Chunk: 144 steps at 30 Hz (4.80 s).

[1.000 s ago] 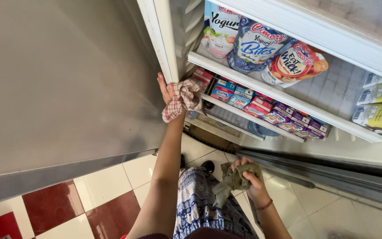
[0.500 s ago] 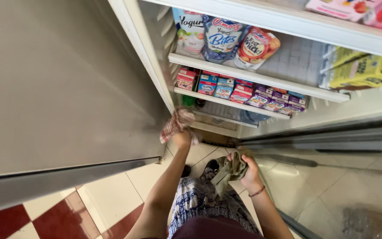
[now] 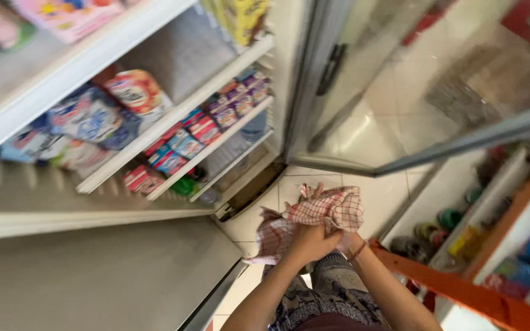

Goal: The person wipes the internal shelves and external glass doors of several display coolers using two cloths.

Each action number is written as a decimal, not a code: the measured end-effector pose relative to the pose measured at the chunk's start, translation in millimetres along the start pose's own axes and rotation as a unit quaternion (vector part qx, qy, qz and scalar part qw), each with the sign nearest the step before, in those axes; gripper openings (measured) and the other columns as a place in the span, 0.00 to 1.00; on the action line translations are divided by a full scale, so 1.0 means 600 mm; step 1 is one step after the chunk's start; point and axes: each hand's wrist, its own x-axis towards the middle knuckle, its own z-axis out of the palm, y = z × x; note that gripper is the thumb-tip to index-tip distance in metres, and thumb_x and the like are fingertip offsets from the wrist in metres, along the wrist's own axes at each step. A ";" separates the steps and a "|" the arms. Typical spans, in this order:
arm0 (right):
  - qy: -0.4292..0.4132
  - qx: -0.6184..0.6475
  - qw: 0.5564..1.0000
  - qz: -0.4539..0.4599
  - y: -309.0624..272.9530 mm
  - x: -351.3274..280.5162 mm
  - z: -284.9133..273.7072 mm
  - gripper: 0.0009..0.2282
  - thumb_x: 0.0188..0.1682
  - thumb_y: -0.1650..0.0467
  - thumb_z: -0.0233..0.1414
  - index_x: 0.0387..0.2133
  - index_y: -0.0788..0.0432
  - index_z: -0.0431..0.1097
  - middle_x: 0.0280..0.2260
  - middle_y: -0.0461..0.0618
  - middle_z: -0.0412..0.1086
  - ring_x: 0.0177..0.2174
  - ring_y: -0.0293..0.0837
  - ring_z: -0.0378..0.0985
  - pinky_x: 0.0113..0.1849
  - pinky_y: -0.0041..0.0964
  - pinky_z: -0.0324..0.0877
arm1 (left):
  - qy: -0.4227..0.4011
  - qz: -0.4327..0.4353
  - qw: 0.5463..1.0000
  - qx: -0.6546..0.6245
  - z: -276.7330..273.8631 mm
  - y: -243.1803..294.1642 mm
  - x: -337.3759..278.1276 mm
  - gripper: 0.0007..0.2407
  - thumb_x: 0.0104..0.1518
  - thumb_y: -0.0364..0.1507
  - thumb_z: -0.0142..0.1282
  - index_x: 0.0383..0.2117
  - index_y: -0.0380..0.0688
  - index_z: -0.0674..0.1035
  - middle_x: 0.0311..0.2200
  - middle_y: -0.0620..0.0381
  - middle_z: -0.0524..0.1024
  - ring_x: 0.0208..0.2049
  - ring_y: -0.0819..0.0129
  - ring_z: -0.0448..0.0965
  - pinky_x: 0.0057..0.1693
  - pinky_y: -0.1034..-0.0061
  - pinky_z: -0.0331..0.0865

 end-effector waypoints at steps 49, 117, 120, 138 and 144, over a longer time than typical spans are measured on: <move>0.094 -0.239 0.866 -0.430 -0.605 -0.056 -0.348 0.49 0.41 0.84 0.57 0.74 0.50 0.33 0.53 0.49 0.67 0.49 0.38 0.71 0.49 0.32 0.69 | -0.021 0.144 0.975 -0.169 0.415 0.379 0.488 0.19 0.62 0.21 0.40 0.61 0.36 0.70 0.62 0.43 0.65 0.59 0.46 0.72 0.61 0.64 0.67; 0.106 -0.266 0.871 -0.400 0.185 -0.516 -0.038 0.46 0.42 0.78 0.60 0.73 0.51 0.39 0.42 0.44 0.69 0.41 0.34 0.71 0.45 0.29 0.69 | -0.006 0.172 0.968 -0.184 0.096 0.181 -0.352 0.27 0.58 0.23 0.48 0.67 0.33 0.61 0.64 0.36 0.65 0.64 0.44 0.69 0.66 0.63 0.64; 0.075 -0.305 0.856 -0.411 0.190 -0.526 -0.027 0.46 0.41 0.80 0.60 0.72 0.53 0.40 0.48 0.44 0.68 0.46 0.34 0.70 0.49 0.29 0.67 | 0.001 0.164 0.967 -0.195 0.079 0.179 -0.365 0.29 0.56 0.22 0.48 0.68 0.33 0.60 0.66 0.35 0.63 0.65 0.43 0.67 0.67 0.64 0.63; -0.106 -0.389 0.848 -0.342 0.338 -0.399 -0.120 0.33 0.53 0.65 0.52 0.71 0.61 0.47 0.69 0.57 0.55 0.65 0.50 0.61 0.61 0.43 0.62 | 0.132 0.197 0.957 0.167 -0.011 0.225 -0.538 0.26 0.60 0.32 0.51 0.67 0.41 0.66 0.72 0.43 0.56 0.72 0.50 0.57 0.73 0.43 0.41; -0.196 -0.440 0.810 -0.334 0.390 -0.329 -0.115 0.34 0.50 0.68 0.54 0.68 0.63 0.45 0.65 0.56 0.54 0.62 0.48 0.58 0.59 0.44 0.61 | 0.181 0.131 0.949 0.221 -0.047 0.211 -0.541 0.32 0.58 0.35 0.53 0.68 0.30 0.60 0.72 0.39 0.52 0.72 0.49 0.56 0.73 0.44 0.39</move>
